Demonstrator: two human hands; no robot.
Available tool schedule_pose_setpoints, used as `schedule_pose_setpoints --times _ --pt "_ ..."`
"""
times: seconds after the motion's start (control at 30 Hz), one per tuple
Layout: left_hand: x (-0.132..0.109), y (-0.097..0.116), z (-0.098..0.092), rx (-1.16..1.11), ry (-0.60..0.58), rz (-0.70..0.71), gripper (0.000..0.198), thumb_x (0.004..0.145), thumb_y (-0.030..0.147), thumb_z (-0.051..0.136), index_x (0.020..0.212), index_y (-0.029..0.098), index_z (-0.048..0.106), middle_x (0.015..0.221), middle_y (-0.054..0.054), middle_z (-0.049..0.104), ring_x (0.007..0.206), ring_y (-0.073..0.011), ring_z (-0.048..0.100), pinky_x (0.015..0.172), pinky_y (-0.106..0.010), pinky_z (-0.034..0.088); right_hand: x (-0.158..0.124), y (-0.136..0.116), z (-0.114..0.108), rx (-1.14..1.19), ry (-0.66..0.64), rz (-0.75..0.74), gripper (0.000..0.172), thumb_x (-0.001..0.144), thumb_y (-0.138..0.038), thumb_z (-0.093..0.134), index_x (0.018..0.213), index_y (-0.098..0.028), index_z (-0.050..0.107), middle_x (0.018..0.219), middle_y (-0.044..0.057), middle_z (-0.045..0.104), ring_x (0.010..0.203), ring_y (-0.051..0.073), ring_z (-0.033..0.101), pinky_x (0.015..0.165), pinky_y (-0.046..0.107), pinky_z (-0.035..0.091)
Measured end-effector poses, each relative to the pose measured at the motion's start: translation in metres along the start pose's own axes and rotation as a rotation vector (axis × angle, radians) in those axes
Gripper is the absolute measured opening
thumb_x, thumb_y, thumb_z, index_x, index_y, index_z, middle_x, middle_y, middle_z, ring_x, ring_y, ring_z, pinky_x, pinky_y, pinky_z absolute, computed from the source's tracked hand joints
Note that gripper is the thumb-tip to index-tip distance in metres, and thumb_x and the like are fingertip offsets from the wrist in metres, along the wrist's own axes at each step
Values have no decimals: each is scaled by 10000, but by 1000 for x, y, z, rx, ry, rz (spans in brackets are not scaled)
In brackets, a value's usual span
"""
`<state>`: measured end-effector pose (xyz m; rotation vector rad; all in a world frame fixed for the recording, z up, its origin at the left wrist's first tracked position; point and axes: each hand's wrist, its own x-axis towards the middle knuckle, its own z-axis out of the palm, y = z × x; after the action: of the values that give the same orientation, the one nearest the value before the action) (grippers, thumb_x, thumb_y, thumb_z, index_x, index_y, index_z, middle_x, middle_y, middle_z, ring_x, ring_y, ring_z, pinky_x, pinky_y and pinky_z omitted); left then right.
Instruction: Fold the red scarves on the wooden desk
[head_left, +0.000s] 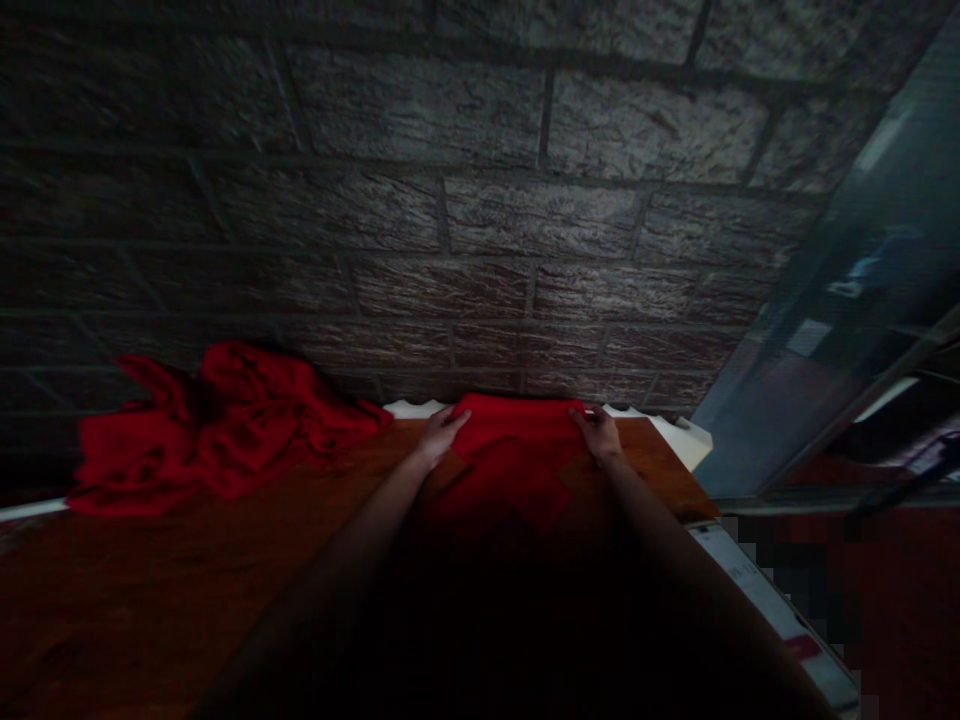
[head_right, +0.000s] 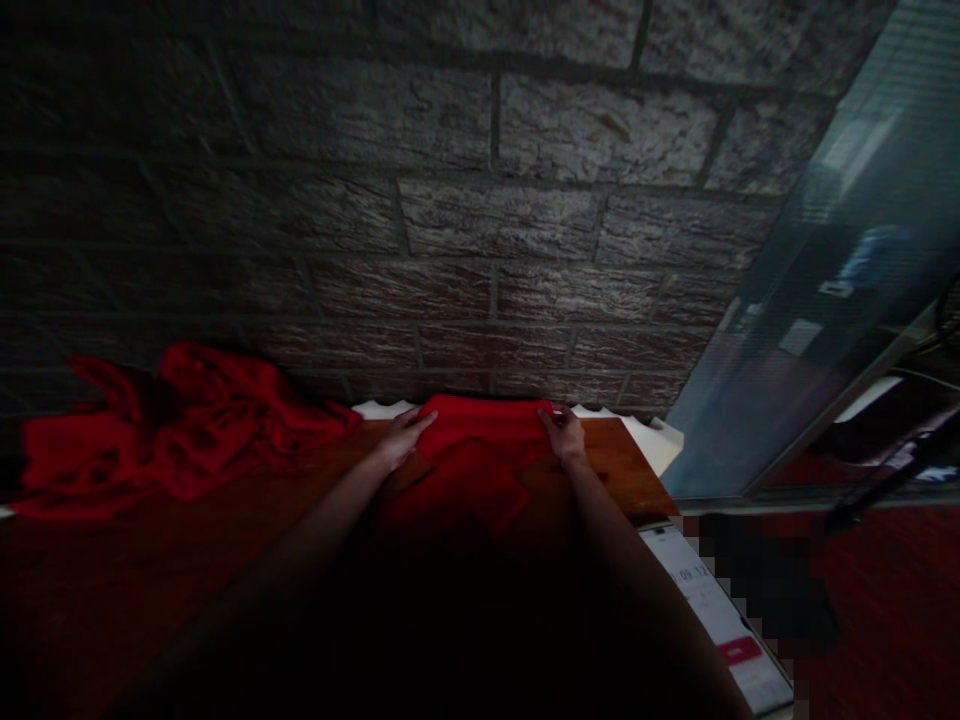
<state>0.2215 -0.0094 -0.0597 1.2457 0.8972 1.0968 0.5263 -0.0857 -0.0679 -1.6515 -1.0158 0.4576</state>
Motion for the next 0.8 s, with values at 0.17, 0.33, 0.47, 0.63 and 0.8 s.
schedule_pose_setpoints --times 0.17,0.33,0.47,0.63,0.8 --pt "1 -5 2 177 75 195 347 783 494 658 952 192 639 916 -4 715 848 -170 651 799 -262 520 2 -6 -1 -122 -1 -25 369 826 -499 642 1060 -218 690 923 57 738 869 195 695 803 287 523" --pt "0 -6 0 454 139 249 289 877 422 553 1032 184 599 1017 -50 697 964 -199 642 935 -323 494 6 -9 4 -209 25 -12 387 854 -494 630 1108 -206 676 960 80 732 876 207 690 836 312 515" --pt "-10 7 6 866 252 360 452 907 368 543 1291 132 531 1297 -170 605 1253 -282 528 1105 -436 372 -3 -8 9 -339 79 -97 451 905 -469 571 1239 -167 602 1030 116 710 927 237 669 892 362 505" --pt "-45 35 32 1223 -246 514 625 964 508 436 1475 149 425 1585 -158 338 1486 -298 256 1216 -467 157 -18 -12 10 -498 203 -478 487 957 -402 492 1362 -135 533 1327 188 545 1228 282 505 1060 430 409" --pt "-87 33 55 1437 -574 349 830 944 691 271 1554 128 299 1625 -158 217 1511 -317 176 1216 -454 168 -23 -6 16 -600 86 -560 365 941 -307 517 1265 -193 640 1357 157 514 1238 290 477 1049 450 425"
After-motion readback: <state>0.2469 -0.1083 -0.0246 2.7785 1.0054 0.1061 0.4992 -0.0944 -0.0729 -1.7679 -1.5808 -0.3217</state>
